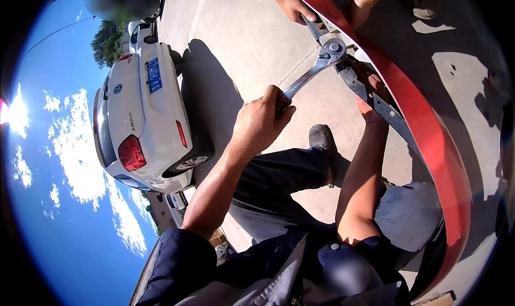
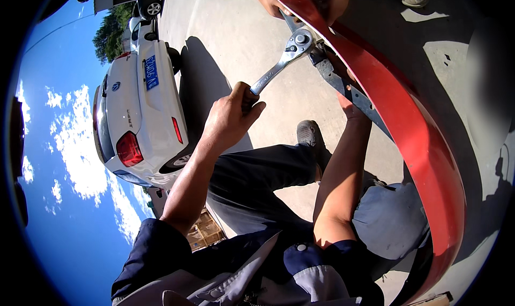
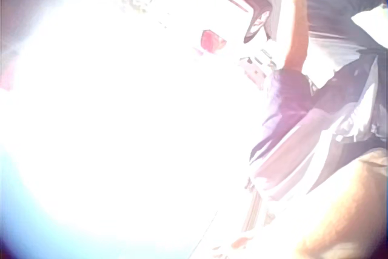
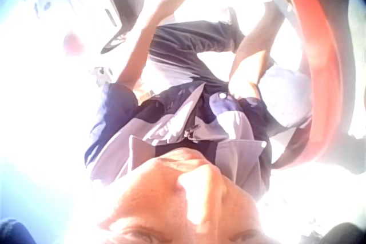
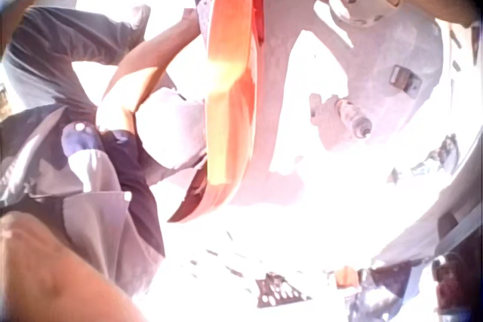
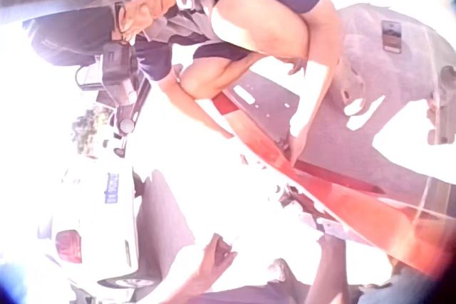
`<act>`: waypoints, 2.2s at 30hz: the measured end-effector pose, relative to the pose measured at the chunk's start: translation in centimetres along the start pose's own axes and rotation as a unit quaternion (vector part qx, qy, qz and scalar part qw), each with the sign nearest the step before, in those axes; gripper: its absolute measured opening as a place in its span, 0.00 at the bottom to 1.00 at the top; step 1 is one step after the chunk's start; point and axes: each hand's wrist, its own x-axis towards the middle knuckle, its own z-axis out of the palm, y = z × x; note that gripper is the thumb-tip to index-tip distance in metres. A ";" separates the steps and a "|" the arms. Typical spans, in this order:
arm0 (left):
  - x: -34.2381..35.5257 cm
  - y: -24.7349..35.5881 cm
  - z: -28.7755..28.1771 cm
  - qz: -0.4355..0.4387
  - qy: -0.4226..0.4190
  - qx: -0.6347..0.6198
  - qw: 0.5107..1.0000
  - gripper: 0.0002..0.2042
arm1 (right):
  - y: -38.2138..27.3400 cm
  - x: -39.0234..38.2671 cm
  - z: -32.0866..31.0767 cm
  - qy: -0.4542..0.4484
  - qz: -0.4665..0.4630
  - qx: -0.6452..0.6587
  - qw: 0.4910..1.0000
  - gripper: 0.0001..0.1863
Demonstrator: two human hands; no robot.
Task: The person works on a car bumper by tightening bolts with a socket wrench and applying spray from a can while another person helps hold the part.
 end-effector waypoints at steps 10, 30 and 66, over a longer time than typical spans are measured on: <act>-0.5 -0.5 1.1 0.028 -0.108 -0.086 0.990 0.21 | -0.1 -0.7 -0.8 -0.008 -0.028 0.099 0.995 0.22; -2.7 2.9 4.0 -0.052 -0.141 -0.298 0.943 0.16 | 1.0 -0.9 -2.3 0.086 -0.075 -0.071 0.991 0.21; -6.1 8.9 7.8 -0.048 -0.064 -0.512 0.855 0.11 | 2.1 -0.9 -3.8 0.116 0.003 0.288 0.951 0.22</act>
